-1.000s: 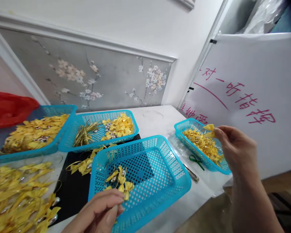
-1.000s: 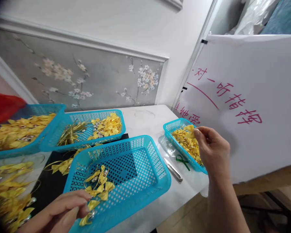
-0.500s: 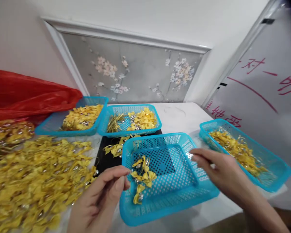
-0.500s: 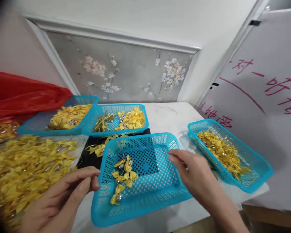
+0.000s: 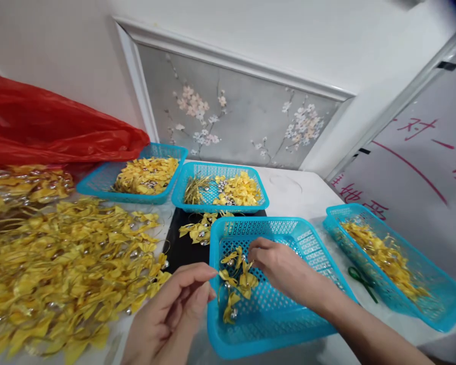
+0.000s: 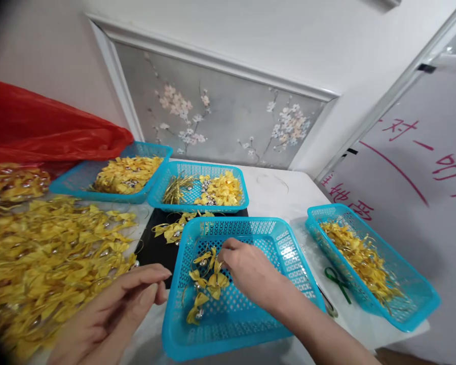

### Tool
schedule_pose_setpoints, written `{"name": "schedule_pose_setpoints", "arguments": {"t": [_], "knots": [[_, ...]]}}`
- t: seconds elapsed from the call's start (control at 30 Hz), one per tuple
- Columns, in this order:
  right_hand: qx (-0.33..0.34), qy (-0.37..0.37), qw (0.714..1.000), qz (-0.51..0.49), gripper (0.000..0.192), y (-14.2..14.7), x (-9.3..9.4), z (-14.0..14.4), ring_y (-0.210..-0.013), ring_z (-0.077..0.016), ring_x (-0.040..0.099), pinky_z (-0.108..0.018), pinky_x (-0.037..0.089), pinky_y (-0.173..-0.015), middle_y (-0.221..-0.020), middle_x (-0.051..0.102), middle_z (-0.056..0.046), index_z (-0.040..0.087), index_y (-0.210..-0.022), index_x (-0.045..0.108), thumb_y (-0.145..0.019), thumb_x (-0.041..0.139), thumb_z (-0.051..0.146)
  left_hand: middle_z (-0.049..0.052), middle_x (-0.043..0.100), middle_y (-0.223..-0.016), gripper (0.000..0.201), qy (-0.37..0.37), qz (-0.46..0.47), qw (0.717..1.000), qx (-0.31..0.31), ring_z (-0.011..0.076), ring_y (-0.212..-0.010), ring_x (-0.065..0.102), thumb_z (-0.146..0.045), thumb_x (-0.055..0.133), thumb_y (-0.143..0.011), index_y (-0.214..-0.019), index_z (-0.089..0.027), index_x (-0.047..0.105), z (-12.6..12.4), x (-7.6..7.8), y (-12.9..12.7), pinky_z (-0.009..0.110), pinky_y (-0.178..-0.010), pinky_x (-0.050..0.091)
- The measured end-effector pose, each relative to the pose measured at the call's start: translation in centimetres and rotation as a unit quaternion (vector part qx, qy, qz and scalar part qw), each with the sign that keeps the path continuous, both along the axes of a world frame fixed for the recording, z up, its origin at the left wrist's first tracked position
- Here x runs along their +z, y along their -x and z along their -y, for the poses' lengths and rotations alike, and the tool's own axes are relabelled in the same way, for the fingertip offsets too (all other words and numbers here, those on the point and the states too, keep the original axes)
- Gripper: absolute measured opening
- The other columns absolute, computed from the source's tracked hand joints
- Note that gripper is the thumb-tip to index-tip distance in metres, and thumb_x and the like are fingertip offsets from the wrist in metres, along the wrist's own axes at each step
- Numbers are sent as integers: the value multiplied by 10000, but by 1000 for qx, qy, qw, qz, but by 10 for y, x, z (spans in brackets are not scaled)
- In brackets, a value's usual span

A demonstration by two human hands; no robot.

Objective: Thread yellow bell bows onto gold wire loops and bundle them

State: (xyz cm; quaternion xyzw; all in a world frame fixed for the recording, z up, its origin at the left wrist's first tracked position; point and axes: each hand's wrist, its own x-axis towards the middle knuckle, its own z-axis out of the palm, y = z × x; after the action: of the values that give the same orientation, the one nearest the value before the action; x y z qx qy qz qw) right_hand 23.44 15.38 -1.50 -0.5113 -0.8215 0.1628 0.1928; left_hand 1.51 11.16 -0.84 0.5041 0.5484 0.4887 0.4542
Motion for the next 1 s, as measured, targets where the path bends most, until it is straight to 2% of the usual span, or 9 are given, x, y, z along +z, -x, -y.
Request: {"name": "schedule_pose_setpoints", "arguments": {"t": [0.1,0.2,0.37,0.47,0.53,0.6,0.77,0.9,1.0], "knots": [[-24,-7,998,-50,225,-9,10,11,-789,-160,662,-274,515,-708,-873,692,-41,193,-865,674,-928,482,95,-17,729,-901,154,1,-15,997,-70,151,-784,677,-412,642,-817,-912,-318,720,-4,-2,1,171,-707,545],[-53,21,981,-183,186,-13,17,26,-740,-157,652,-272,527,-655,-835,684,-36,195,-886,662,-951,488,199,0,735,-995,179,19,-7,991,-133,171,-878,690,-401,629,-836,-972,-319,711,-6,-3,-3,201,-775,542],[-70,165,851,-493,202,3,12,43,-720,-141,660,-273,553,-677,-839,689,-28,213,-880,673,-962,520,316,28,724,-1080,281,114,106,978,-137,212,-967,681,-428,674,-799,-1055,-312,694,1,2,-18,262,-792,560],[-49,198,780,-591,188,14,6,46,-719,-126,645,-258,545,-678,-835,678,-19,221,-851,672,-953,549,321,27,728,-1018,274,144,182,959,-162,198,-873,693,-426,693,-789,-1034,-304,707,4,8,-26,291,-750,587],[-41,204,759,-617,181,18,3,47,-727,-128,636,-264,543,-681,-840,669,-21,222,-849,672,-947,559,324,12,728,-918,232,158,213,950,-164,171,-789,692,-413,702,-787,-986,-295,721,6,12,-31,268,-697,589],[-36,204,760,-616,191,18,2,49,-719,-135,630,-274,541,-677,-817,662,-23,222,-863,673,-954,543,328,-7,712,-851,185,166,226,948,-148,146,-726,675,-392,721,-772,-926,-288,730,7,16,-36,238,-650,578],[-22,180,806,-563,200,12,3,56,-740,-131,625,-256,543,-697,-806,637,-16,223,-854,678,-959,524,297,-10,682,-839,148,171,218,953,-122,140,-751,630,-366,749,-746,-865,-279,737,10,23,-48,211,-629,562],[-49,145,829,-538,147,4,0,65,-802,-136,639,-255,558,-728,-928,628,-19,267,-1020,654,-951,525,261,-18,647,-799,132,187,212,951,-126,124,-724,602,-362,748,-749,-828,-260,717,12,26,-53,187,-609,531],[-101,84,864,-487,219,-2,-1,74,-988,-179,620,-290,554,-817,-1106,620,-50,294,-1138,608,-951,510,238,-20,615,-740,139,174,193,955,-144,114,-681,565,-359,718,-777,-780,-228,672,12,26,-55,182,-609,511]]}}
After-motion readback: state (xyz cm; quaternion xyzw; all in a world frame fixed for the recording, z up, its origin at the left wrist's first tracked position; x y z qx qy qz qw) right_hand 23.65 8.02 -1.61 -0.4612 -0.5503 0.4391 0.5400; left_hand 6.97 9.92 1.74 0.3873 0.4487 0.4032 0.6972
